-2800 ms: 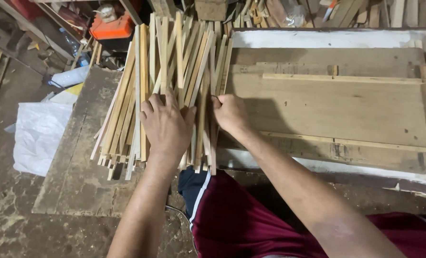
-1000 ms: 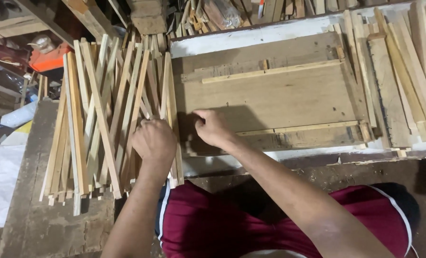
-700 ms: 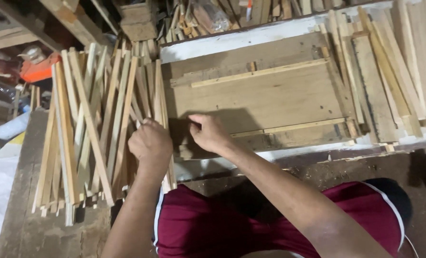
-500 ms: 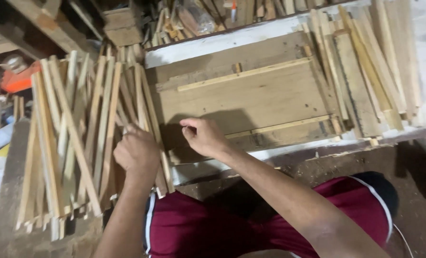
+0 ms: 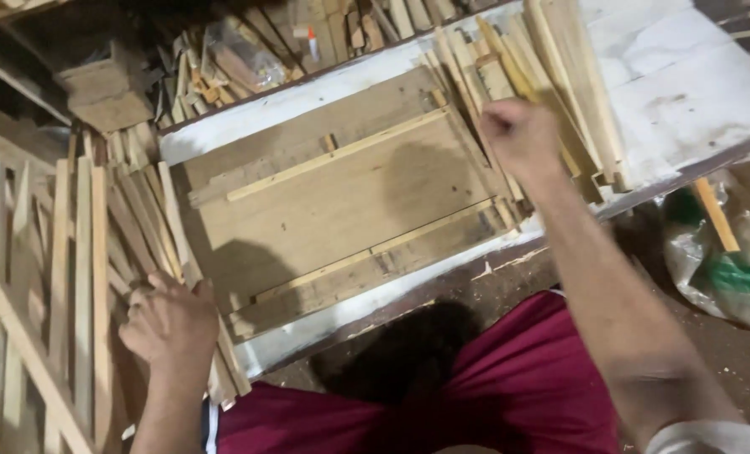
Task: Arranging thin wooden strips into a jig to create a panel, including marking them with a pen.
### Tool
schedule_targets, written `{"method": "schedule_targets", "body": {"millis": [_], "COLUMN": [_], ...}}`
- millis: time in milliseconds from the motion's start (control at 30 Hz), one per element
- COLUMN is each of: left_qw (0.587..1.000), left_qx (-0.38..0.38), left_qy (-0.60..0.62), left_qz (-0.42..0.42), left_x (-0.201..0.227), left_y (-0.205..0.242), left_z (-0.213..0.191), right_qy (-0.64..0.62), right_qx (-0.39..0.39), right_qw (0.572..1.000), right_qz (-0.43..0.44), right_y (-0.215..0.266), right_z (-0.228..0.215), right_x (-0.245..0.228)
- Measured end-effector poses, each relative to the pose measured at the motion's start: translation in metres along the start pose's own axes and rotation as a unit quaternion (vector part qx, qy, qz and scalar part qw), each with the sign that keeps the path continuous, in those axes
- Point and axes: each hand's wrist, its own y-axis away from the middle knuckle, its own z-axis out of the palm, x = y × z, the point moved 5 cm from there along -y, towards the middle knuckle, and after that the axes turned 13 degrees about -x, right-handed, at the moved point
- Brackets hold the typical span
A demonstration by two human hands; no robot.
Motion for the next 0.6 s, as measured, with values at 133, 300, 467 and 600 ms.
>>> {"method": "schedule_targets", "body": {"millis": [133, 300, 467, 600], "left_qw": [1.0, 0.991, 0.966, 0.92], "left_qx": [0.021, 0.111, 0.211, 0.303], "left_qy": [0.002, 0.039, 0.08, 0.144], "left_qz": [0.022, 0.066, 0.123, 0.203], "left_x": [0.004, 0.017, 0.043, 0.073], "left_y": [0.009, 0.021, 0.027, 0.047], "left_z": [-0.016, -0.038, -0.037, -0.054], "right_qy": [0.174, 0.212, 0.336, 0.279], "right_qx": [0.029, -0.109, -0.044, 0.001], "right_qw": [0.98, 0.914, 0.901, 0.927], "right_qz": [0.094, 0.329, 0.269, 0.251], "right_y": [-0.004, 0.005, -0.009, -0.001], "right_z": [-0.058, -0.068, -0.068, -0.083], "right_x": [0.078, 0.072, 0.176, 0.169]}}
